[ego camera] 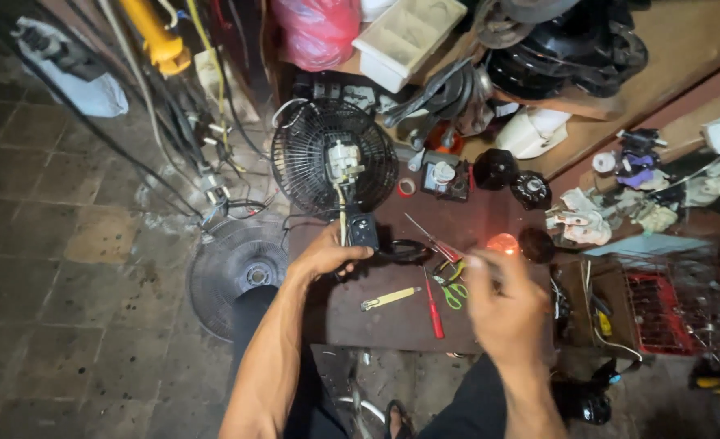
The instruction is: The person uses a screwdriver to repeatedly tighten and loosen screws on a small black electrical component held in the left hand. The person also briefly uses pliers to adjust wires on the component. The task occurs at a cluttered workbench with various tools and fan parts visible.
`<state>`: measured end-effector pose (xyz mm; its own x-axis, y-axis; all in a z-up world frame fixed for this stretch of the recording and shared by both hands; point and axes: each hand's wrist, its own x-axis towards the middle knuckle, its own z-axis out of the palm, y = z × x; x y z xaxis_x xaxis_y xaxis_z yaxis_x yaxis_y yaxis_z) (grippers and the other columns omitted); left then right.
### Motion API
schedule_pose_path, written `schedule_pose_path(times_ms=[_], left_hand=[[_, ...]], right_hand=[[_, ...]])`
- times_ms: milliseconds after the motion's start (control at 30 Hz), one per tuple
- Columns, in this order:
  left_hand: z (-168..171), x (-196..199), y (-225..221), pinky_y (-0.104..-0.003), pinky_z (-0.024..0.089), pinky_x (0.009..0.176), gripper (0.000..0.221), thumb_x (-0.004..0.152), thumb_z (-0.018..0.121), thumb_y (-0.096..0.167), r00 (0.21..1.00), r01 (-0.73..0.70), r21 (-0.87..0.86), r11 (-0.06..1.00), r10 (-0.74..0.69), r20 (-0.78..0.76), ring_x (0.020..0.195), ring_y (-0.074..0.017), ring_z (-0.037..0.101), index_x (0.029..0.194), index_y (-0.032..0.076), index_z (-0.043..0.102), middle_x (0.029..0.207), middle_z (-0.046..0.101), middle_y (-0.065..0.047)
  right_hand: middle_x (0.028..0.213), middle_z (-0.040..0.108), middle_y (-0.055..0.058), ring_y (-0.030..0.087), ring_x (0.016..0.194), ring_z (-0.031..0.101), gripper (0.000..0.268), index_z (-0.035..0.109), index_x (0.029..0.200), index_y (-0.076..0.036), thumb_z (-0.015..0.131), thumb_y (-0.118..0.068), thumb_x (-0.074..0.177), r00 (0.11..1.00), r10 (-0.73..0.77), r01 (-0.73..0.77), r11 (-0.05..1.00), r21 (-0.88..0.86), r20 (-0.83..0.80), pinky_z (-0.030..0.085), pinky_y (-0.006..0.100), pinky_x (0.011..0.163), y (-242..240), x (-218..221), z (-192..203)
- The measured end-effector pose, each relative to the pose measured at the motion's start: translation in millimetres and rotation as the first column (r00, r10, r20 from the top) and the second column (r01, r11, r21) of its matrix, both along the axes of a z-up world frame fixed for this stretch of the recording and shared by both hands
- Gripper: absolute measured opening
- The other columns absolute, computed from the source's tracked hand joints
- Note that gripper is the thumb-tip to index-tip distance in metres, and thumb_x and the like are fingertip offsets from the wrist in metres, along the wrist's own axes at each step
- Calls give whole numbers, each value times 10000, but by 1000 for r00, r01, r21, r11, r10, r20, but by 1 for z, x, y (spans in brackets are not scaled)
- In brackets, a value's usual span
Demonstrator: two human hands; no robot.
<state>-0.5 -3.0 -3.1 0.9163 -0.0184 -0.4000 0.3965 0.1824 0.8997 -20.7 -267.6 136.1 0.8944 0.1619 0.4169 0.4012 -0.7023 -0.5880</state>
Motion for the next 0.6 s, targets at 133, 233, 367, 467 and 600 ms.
schedule_pose_path(times_ms=[133,233,367,467,600], left_hand=[[-10,3,1,-276,413,338,353,782,791,62,1000,0,-17,1000,1,24,396,-159,502,982,65,501,560,551,-106],[-8,0,0,-258,431,342,317,791,787,73,999,12,30,999,-13,45,412,-139,516,944,79,508,575,562,-78],[-25,5,-2,-298,443,332,379,768,797,20,995,-24,-18,1000,26,101,413,-185,534,990,11,489,588,568,-140],[-32,9,0,-335,507,335,462,732,823,2,992,-69,17,997,67,108,437,-234,615,1058,-38,497,656,633,-195],[-15,2,-1,-347,525,342,475,735,827,26,994,-79,71,994,73,81,443,-255,625,1059,-66,491,664,623,-214]], right_hand=[[917,707,112,170,685,681,136,636,1129,-32,626,-101,1012,966,-166,241,853,463,-196,526,236,687,-85,18,-104],[844,705,97,126,716,688,192,613,1127,-69,700,-150,976,917,-270,394,728,561,-294,505,208,735,-142,25,-199],[1049,712,130,160,722,666,207,612,1172,-70,661,-85,971,864,-313,502,603,620,-395,576,264,674,-171,26,-275],[1016,717,124,190,665,688,218,638,1158,-84,689,-128,951,816,-400,576,627,525,-417,592,280,588,-170,42,-290],[942,739,104,227,615,712,220,692,1130,-171,727,-218,918,709,-547,694,652,304,-446,604,315,549,-176,54,-315]])
